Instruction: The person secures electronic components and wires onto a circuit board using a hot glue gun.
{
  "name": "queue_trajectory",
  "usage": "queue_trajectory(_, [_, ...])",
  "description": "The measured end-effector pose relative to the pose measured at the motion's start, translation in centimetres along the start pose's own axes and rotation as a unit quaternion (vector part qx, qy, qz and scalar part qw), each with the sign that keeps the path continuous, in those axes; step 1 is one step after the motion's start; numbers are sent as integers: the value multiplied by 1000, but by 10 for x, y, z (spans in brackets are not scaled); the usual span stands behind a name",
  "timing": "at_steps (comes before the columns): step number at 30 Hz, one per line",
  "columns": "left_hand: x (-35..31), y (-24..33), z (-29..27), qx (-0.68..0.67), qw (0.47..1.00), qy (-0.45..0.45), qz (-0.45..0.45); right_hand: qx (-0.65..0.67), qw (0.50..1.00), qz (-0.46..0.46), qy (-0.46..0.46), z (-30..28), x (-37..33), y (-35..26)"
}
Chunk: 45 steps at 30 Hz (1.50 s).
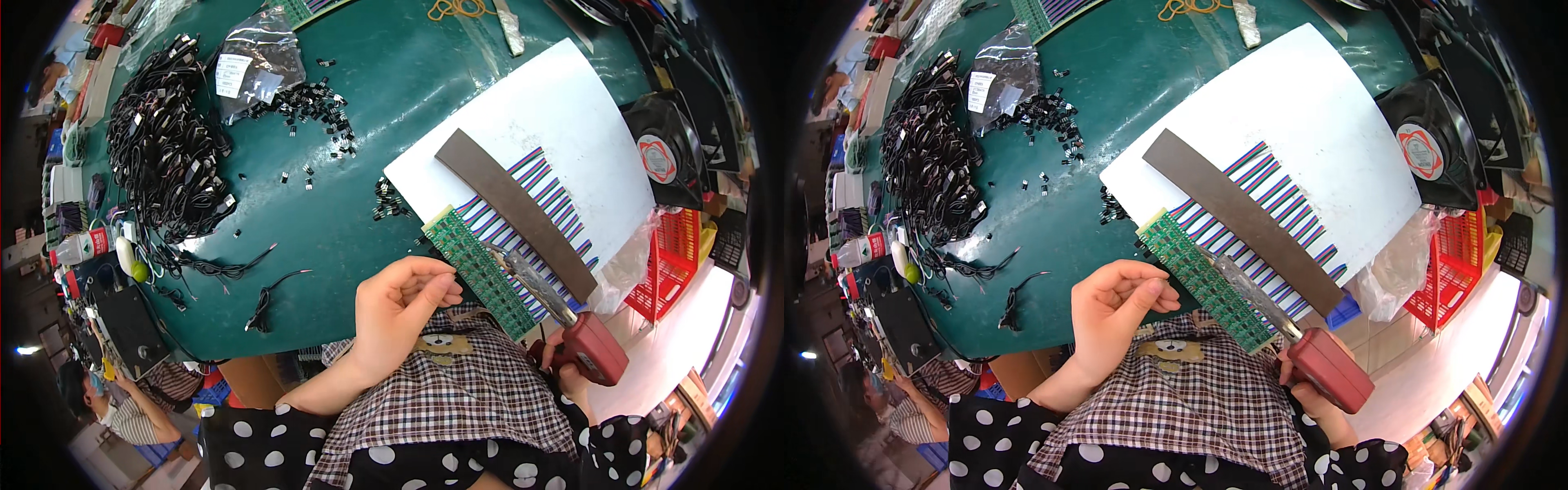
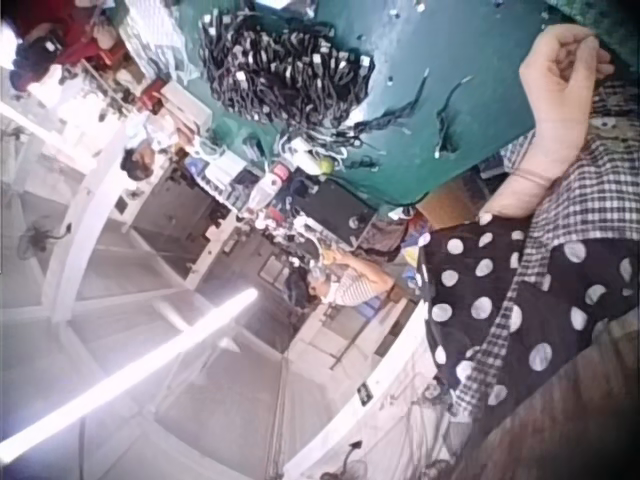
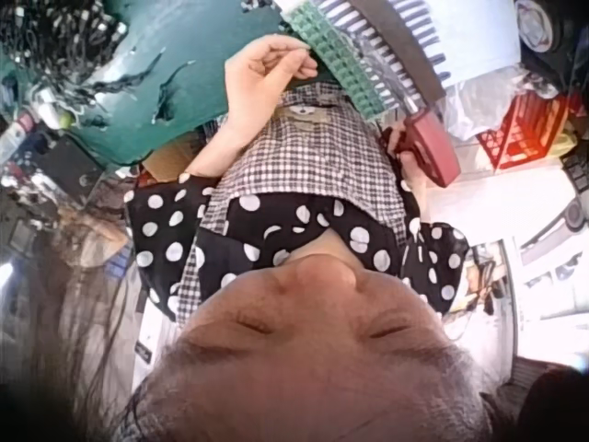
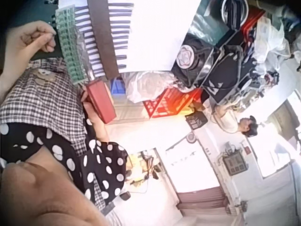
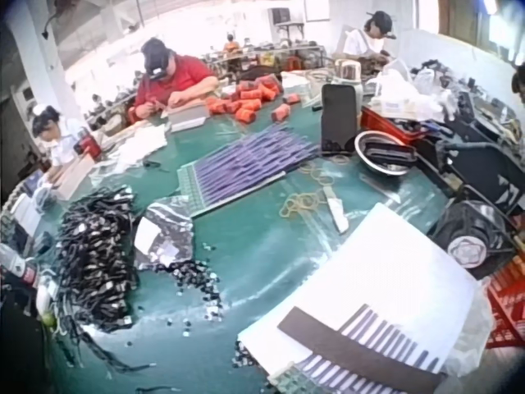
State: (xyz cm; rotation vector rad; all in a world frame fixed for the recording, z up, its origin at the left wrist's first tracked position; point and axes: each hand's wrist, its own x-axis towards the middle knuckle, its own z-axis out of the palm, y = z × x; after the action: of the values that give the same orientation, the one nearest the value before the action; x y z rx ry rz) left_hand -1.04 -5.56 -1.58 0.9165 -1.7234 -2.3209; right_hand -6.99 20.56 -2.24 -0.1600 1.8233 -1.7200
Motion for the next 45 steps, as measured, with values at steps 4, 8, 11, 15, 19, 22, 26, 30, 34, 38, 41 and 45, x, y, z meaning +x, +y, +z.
queue_trajectory(4, [1,-2,1,-45,999,-5,-28,9,1000,-1,-2,-2,0,3])
queue_trajectory(8, [6,-7,5,-19,1000,6,-17,10,999,26,-19,2,3,-4])
queue_trajectory(11, [9,-8,6,15,1000,8,2,-22,999,34,-22,-1,-1,-3])
queue_trajectory(15, [10,-4,8,25,999,16,-18,-18,999,31,-33,-1,0,-1])
queue_trajectory(19, [11,-6,7,13,1000,18,-12,-9,999,18,-37,2,4,-5])
queue_trajectory(22, [13,-5,6,1,1000,20,-13,-6,999,-20,-25,1,-3,5])
queue_trajectory(26, [15,-4,2,-19,999,-2,-27,-41,990,-54,-121,-19,-1,16])
queue_trajectory(30, [16,-4,1,-26,999,-7,-30,-21,993,-70,-95,-18,-8,24])
queue_trajectory(34, [16,-6,1,-18,999,-10,-25,-121,983,-91,-105,-30,-10,29])
queue_trajectory(38, [16,-6,1,-14,999,-13,-27,-99,983,-95,-123,-27,-5,29])
queue_trajectory(41, [17,-6,1,-19,999,-11,-29,-163,976,-96,-106,-34,-10,32])
queue_trajectory(45, [16,-6,2,-21,999,-11,-29,-195,970,-106,-103,-35,-10,34])
